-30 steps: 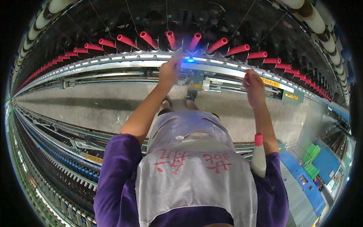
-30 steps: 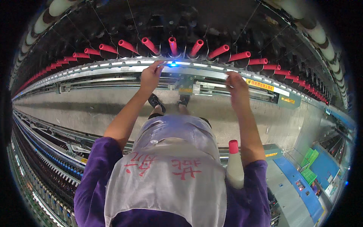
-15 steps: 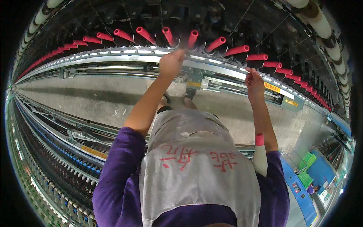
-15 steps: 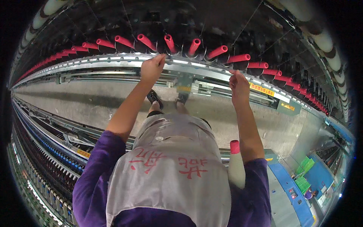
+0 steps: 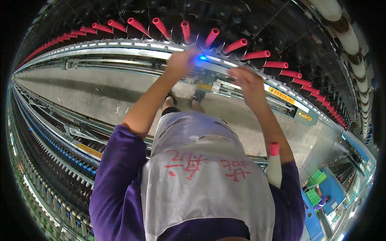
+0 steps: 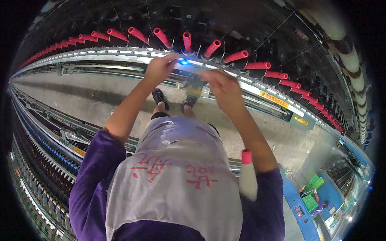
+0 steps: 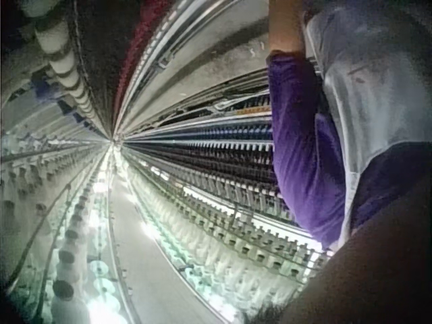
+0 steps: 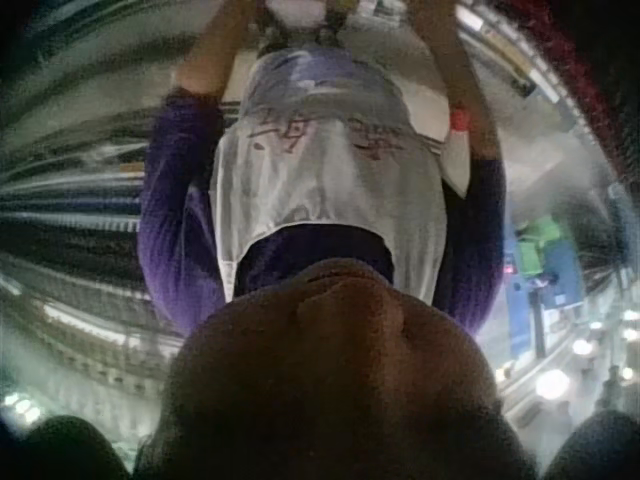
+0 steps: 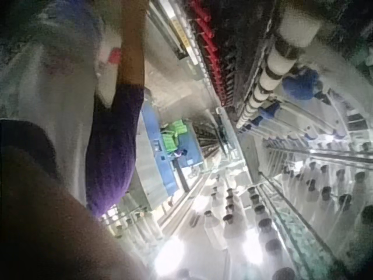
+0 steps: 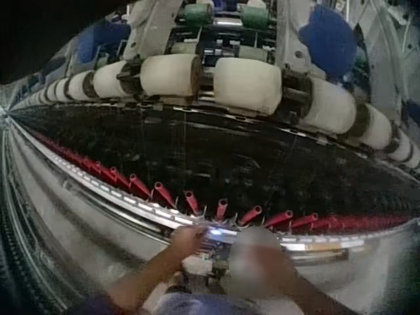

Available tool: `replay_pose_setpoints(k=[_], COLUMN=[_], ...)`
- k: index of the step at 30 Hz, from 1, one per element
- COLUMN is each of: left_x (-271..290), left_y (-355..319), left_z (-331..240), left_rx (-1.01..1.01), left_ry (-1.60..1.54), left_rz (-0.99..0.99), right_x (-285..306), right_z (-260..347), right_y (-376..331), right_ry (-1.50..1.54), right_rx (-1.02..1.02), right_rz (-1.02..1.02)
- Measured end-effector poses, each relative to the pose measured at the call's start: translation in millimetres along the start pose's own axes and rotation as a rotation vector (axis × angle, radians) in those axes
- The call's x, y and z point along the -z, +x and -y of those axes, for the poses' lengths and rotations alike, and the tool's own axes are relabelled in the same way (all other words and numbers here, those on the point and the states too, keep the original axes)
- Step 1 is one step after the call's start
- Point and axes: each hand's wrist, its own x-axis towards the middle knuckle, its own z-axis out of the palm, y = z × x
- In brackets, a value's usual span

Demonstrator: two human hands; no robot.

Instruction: The person threads yarn through red guides on a spinning machine, then walks to another section to repeat the threading. The person also replaces empty yarn bobbins with full ones and continues threading the machine.

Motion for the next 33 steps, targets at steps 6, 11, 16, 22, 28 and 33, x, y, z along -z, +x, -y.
replay_pose_setpoints(k=[6, 11, 16, 22, 28, 33], left_x=[-16.1, -68.8, -81.4, -77.4, -93.8, -107.1], left_y=[-92.1, -56.7, -23.9, -6.9, -9.3, -20.5], left_z=[40.9, 11.1, 5.1, 0.3, 25.2, 51.7], left_rx=[0.471, 0.354, 0.414, 0.538, 0.491, 0.549], left_ry=[-0.060, -0.314, -0.223, -0.587, -0.376, -1.022], left_rz=[0.113, 0.004, 0.095, 0.085, 0.122, 0.140], right_x=[37.9, 26.9, 24.5, 20.3, 11.5, -5.9], right_z=[27.8, 36.7, 37.9, 43.3, 40.6, 28.4], right_y=[-62.5, -68.4, -77.2, -85.6, -82.2, -61.8], right_ry=[0.102, 0.214, 0.186, 0.173, 0.187, -0.164], right_rx=[-0.068, -0.108, -0.110, -0.114, -0.132, -0.009], right_rz=[-0.135, -0.141, -0.129, -0.082, -0.025, 0.007])
